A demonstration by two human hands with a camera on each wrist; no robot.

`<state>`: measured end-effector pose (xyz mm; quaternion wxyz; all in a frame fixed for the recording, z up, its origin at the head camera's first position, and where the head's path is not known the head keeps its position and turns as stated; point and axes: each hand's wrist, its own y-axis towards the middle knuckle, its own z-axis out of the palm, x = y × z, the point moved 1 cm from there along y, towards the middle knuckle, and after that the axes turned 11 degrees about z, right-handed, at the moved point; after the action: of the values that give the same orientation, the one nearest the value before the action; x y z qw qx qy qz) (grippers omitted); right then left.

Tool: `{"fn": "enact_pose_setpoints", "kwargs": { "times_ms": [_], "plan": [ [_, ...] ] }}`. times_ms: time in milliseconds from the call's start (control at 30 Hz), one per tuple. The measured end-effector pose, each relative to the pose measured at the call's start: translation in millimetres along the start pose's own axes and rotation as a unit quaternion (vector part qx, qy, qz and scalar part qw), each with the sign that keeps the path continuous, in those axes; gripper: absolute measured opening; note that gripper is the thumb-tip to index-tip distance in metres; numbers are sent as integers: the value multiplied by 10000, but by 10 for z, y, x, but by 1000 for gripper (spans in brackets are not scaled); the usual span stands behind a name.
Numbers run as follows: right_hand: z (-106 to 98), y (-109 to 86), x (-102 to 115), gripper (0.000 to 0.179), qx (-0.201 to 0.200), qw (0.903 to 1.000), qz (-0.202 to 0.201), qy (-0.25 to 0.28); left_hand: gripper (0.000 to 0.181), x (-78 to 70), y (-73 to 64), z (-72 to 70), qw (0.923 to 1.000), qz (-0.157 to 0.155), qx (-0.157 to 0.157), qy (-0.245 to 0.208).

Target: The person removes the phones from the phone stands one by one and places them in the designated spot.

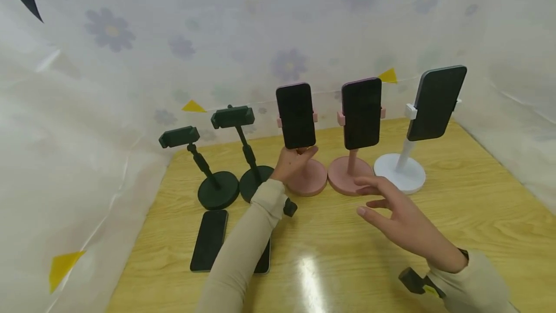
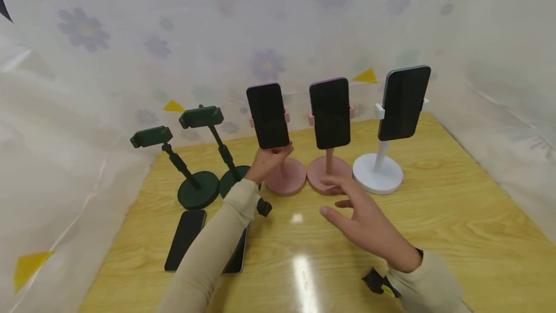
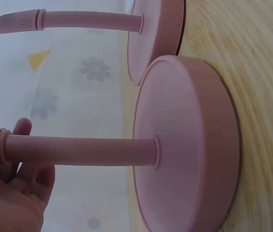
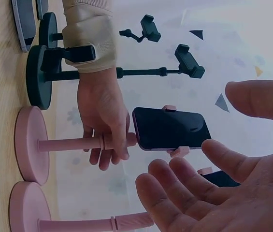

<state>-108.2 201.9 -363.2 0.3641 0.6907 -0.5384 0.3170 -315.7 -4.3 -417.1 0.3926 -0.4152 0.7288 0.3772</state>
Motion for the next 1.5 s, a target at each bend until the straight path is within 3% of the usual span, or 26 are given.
{"fn": "enact_pose_setpoints", "kwargs": {
  "times_ms": [133,267,333,500,733,1000,1133,1267,1400,1433,1500],
  "plan": [
    [-4,-21,-37,49,58,9999,123,-29,39,8,67,24,9984,150,-100,-527],
    [-5,-37,-54,46,107,9997,193,-52,22,38,102,45,9941,163,-2,-1070],
    [-5,-36,-59,46,128,9997,221,-65,17,54,96,52,9955,24,46,-949],
    [-8,-24,-76,47,176,9995,262,-82,30,69,94,88,9981,-22,-70,-608],
    [47,-1,-51,47,184,9998,14,-52,29,77,-56,85,9981,-196,-56,-585],
    [50,28,-20,47,92,9998,-142,-117,30,-18,-292,98,9976,-136,-24,-683],
    [25,51,-23,47,16,9995,-270,-163,28,-60,-401,131,9976,54,1,-685],
    [-17,89,-24,48,-19,9989,-426,-172,14,-109,-504,171,9951,469,57,-868],
    [-66,126,-20,50,-28,9986,-483,-203,21,-191,-617,203,9938,553,74,-960],
    [-78,134,-13,50,-11,9985,-496,-210,19,-207,-647,212,9950,423,82,-897],
    [-101,143,5,48,4,9984,-516,-245,19,-245,-685,239,9944,450,95,-950]
  ]
}}
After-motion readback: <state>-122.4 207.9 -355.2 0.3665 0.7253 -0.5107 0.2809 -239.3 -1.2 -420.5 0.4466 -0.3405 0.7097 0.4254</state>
